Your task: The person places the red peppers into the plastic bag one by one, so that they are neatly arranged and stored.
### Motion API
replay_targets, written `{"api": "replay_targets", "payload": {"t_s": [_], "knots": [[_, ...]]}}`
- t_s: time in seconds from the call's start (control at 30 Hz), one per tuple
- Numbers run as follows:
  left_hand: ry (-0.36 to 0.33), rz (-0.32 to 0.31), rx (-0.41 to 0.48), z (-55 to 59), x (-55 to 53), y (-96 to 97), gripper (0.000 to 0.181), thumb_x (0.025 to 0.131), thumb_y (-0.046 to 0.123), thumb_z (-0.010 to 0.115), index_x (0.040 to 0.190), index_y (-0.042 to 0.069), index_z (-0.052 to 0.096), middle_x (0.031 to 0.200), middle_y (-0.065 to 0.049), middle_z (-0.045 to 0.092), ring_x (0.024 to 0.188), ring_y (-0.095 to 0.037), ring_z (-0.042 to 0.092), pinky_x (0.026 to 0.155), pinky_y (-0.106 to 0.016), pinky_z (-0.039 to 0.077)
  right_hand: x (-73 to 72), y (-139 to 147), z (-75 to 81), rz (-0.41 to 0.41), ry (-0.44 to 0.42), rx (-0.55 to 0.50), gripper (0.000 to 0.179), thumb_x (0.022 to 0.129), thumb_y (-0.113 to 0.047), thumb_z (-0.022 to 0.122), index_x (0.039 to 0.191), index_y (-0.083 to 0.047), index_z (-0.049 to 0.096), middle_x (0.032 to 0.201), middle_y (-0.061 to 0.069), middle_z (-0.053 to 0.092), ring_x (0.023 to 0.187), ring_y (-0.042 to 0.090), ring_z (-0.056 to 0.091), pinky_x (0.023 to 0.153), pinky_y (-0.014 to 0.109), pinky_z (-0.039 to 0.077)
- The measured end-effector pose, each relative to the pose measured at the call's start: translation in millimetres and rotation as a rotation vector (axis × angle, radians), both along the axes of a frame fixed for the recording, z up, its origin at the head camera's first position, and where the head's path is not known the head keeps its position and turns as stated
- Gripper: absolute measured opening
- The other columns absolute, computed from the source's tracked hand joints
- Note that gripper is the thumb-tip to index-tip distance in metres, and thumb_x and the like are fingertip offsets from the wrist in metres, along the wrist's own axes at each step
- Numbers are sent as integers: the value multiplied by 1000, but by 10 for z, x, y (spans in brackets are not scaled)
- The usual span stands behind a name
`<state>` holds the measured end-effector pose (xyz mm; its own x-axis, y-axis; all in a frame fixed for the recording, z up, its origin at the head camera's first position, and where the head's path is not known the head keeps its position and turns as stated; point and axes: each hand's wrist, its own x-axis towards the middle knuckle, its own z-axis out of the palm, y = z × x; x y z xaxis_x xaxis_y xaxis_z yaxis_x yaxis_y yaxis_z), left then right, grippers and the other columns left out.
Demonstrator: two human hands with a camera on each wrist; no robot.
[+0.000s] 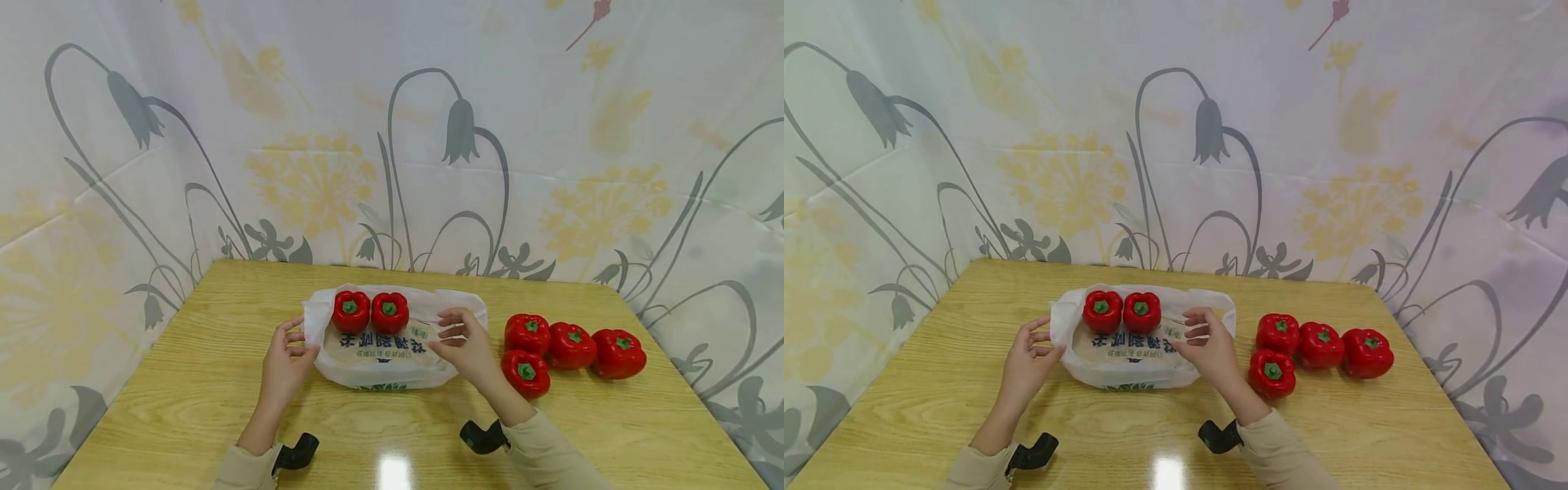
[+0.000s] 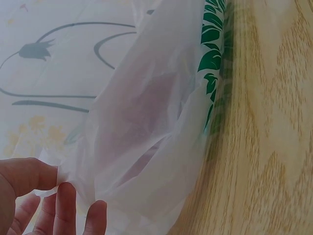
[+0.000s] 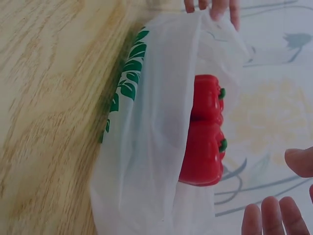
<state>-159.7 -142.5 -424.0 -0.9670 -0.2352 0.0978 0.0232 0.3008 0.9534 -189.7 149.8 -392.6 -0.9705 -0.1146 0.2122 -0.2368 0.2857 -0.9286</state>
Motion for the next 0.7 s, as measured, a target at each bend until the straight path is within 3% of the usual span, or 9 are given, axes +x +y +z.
{"api": "replay_targets", "payload": {"t_s": [0.3,0.7], "knots": [[-4,-4,7,14,5,2,54,85,4,65,133,8,41,111,-16,53,87,-28,56,61,-25,46,101,119,43,-33,-25,5,42,77,5,71,113,0,52,106,19,53,93,37,55,83,35,48],[-14,1,9,-2,-4,4,54,85,3,65,134,9,41,111,-16,52,87,-27,56,62,-24,47,192,312,33,-83,-4,11,43,76,6,72,113,2,53,109,18,55,93,32,56,78,25,49]]}}
